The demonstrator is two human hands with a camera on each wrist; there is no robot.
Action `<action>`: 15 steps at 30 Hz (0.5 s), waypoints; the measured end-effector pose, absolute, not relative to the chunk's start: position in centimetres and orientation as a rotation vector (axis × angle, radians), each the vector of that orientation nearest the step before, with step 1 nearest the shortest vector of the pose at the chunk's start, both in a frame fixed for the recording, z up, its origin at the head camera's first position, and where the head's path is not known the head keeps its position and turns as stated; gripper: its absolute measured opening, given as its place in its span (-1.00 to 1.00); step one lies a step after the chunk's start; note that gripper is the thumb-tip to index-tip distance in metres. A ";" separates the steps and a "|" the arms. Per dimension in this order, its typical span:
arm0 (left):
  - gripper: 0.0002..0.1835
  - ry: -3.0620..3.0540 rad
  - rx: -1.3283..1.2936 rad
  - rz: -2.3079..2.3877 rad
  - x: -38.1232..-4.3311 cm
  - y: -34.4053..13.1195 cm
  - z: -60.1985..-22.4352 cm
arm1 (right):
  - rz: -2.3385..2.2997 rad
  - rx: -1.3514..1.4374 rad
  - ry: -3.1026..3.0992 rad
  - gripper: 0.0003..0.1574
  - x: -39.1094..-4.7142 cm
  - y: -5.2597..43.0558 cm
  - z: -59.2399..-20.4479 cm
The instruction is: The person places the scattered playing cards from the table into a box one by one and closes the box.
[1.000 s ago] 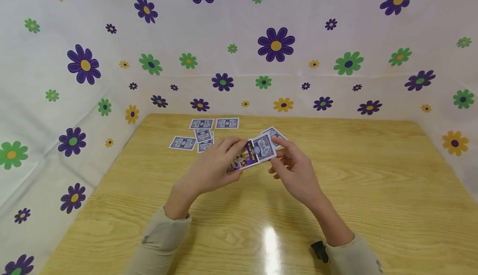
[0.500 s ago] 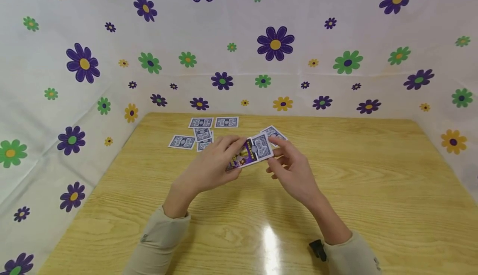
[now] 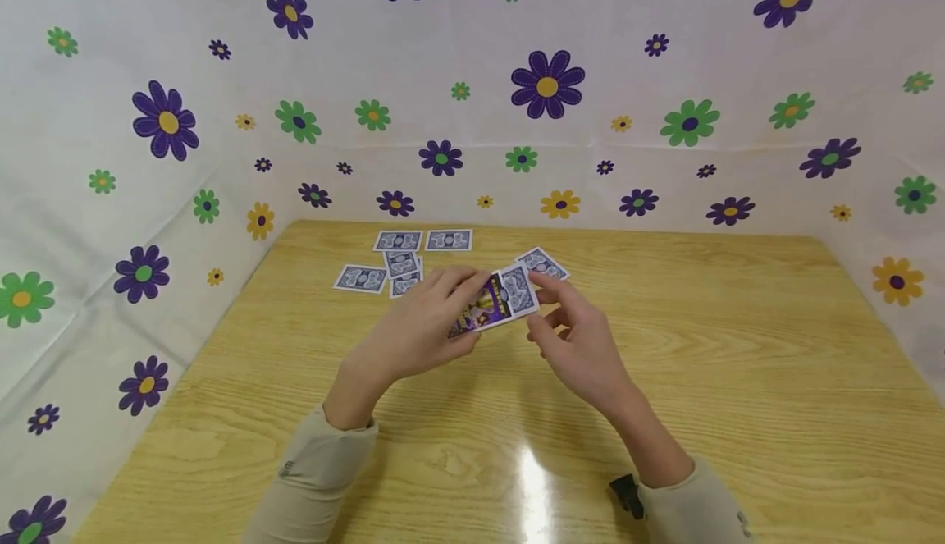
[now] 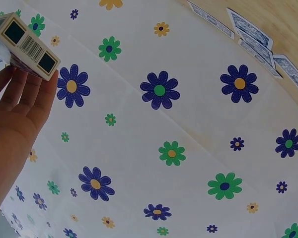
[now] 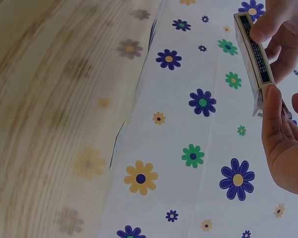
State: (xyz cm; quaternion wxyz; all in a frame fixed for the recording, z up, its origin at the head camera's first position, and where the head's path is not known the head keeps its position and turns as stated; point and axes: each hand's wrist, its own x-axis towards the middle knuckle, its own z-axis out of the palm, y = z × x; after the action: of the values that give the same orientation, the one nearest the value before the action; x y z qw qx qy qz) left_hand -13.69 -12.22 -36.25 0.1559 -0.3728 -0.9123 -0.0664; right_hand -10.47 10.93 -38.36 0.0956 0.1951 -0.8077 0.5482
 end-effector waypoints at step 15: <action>-0.25 -2.599 -1.084 -0.201 -13.7 -12.1 -36.2 | 1.573 0.628 -2.404 -0.34 -10.4 10.4 -38.8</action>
State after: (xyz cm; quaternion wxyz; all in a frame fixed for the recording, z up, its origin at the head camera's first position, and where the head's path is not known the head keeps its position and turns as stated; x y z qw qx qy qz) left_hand -13.66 -12.11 -36.22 0.1583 -0.3791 -0.9090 -0.0704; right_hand -10.40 10.42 -38.80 0.1002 0.2125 -0.8133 0.5323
